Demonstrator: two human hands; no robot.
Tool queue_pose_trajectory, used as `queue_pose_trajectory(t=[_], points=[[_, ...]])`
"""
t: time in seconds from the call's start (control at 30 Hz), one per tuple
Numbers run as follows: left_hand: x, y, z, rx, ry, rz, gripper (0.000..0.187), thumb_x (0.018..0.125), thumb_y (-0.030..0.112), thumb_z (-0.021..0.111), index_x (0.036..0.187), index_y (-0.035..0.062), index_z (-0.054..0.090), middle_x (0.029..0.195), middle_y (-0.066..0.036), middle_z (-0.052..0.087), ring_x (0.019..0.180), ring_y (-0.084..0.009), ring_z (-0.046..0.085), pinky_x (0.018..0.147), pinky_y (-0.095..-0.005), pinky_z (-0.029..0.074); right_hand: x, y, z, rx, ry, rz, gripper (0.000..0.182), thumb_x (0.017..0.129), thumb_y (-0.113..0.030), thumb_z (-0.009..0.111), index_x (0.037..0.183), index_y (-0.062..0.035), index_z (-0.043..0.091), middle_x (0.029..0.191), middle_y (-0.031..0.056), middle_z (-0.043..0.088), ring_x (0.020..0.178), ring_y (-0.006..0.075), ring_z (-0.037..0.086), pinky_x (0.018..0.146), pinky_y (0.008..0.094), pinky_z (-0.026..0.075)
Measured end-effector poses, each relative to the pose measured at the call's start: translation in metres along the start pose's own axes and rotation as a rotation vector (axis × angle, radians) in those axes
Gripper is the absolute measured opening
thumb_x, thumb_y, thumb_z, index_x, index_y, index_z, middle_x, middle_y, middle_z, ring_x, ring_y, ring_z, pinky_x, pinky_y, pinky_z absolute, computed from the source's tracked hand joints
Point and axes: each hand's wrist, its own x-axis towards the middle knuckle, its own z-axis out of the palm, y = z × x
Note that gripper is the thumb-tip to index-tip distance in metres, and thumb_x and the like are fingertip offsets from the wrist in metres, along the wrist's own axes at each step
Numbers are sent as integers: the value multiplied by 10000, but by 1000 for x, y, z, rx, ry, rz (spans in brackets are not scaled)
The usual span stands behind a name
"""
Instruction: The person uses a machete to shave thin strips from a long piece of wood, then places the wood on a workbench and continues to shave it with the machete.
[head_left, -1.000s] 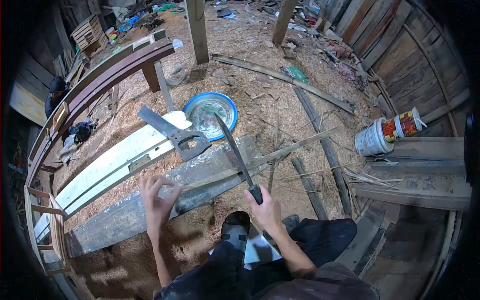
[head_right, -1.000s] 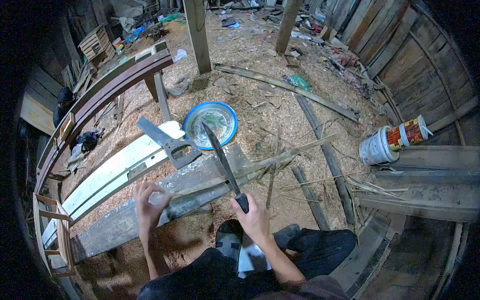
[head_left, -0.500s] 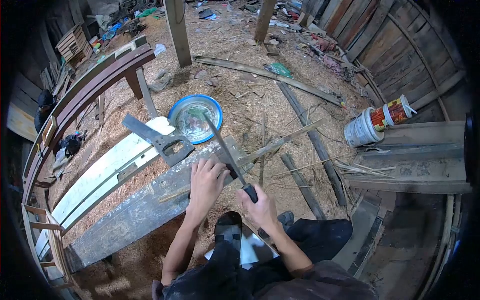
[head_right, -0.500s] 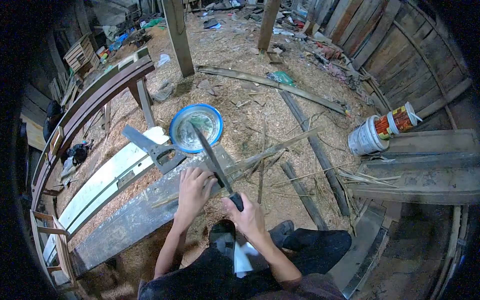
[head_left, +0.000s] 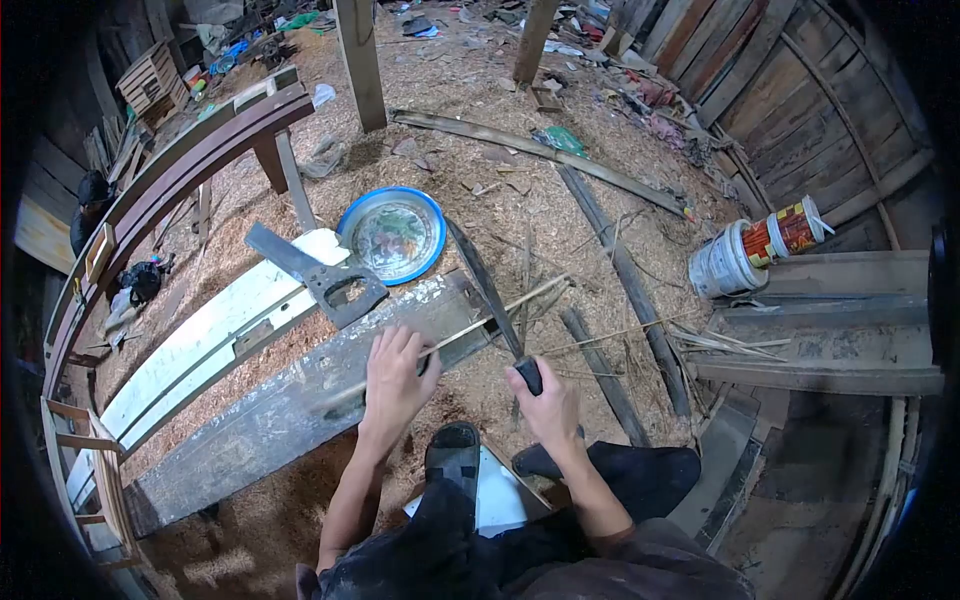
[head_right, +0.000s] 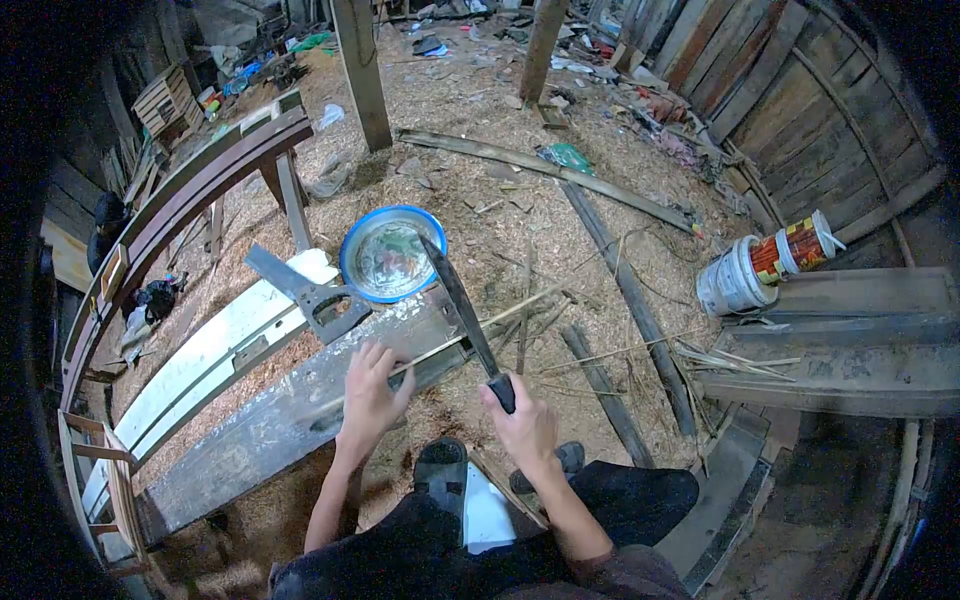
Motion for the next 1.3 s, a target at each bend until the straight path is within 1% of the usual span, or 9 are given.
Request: queue_pose_trajectory(t=[0.23,0.43,0.7,0.8,0.9,0.93,1.1,1.2,1.3], points=[[4,1,19,-125,-37,40,166,851,58,796,964,22,680,936,-129,627,907,-334,636,792,-452,530,0,-6,-2,83,-9,50,463,997,-534,695,1007,-71,698,734,178,703,700,407,724,628,481,531],[2,-2,27,-121,45,55,145,833,37,820,895,10,691,920,-115,672,851,-331,661,742,-435,545,-5,-6,-13,-44,-112,-58,540,1023,-593,622,1107,-62,672,725,199,708,648,440,713,580,522,532],[0,-3,30,-91,78,95,133,828,29,820,892,29,702,915,-108,687,828,-308,671,719,-413,550,36,9,-28,-197,118,20,452,978,-517,714,1126,-92,744,763,224,718,734,433,727,629,502,544],[1,-4,31,-87,100,142,119,829,30,803,881,38,697,879,-93,643,807,-293,633,720,-412,539,19,9,-25,-200,105,-288,485,1013,-569,644,1146,-112,739,703,143,725,596,308,729,540,445,541],[1,-4,30,-76,91,154,114,831,17,796,878,31,693,888,-94,652,810,-294,635,717,-415,540,28,31,-30,-244,127,-307,477,1020,-572,637,1118,-115,730,677,104,718,554,251,712,503,406,547],[3,-4,30,-81,88,160,116,830,14,795,886,26,694,895,-97,657,814,-296,637,716,-416,541,37,35,-40,-220,26,-92,502,1028,-575,628,1117,-91,732,673,82,716,550,222,710,496,385,558],[5,-3,34,-107,82,137,129,833,5,791,920,14,696,909,-108,667,824,-304,640,721,-421,544,37,35,-24,-109,201,-91,543,1016,-572,653,1152,-54,738,664,117,700,540,276,707,484,405,537],[8,-3,36,-109,69,140,135,835,-3,784,938,9,697,910,-115,664,833,-306,643,727,-424,546,22,35,-30,-205,145,-385,503,987,-539,710,1117,-56,758,656,106,699,516,268,685,481,402,522],[8,-2,31,-97,35,144,130,838,-14,773,939,4,694,920,-119,663,842,-311,644,728,-428,547,38,45,-53,-227,45,-78,519,955,-505,757,1160,-28,755,787,188,744,677,374,741,629,453,570]])
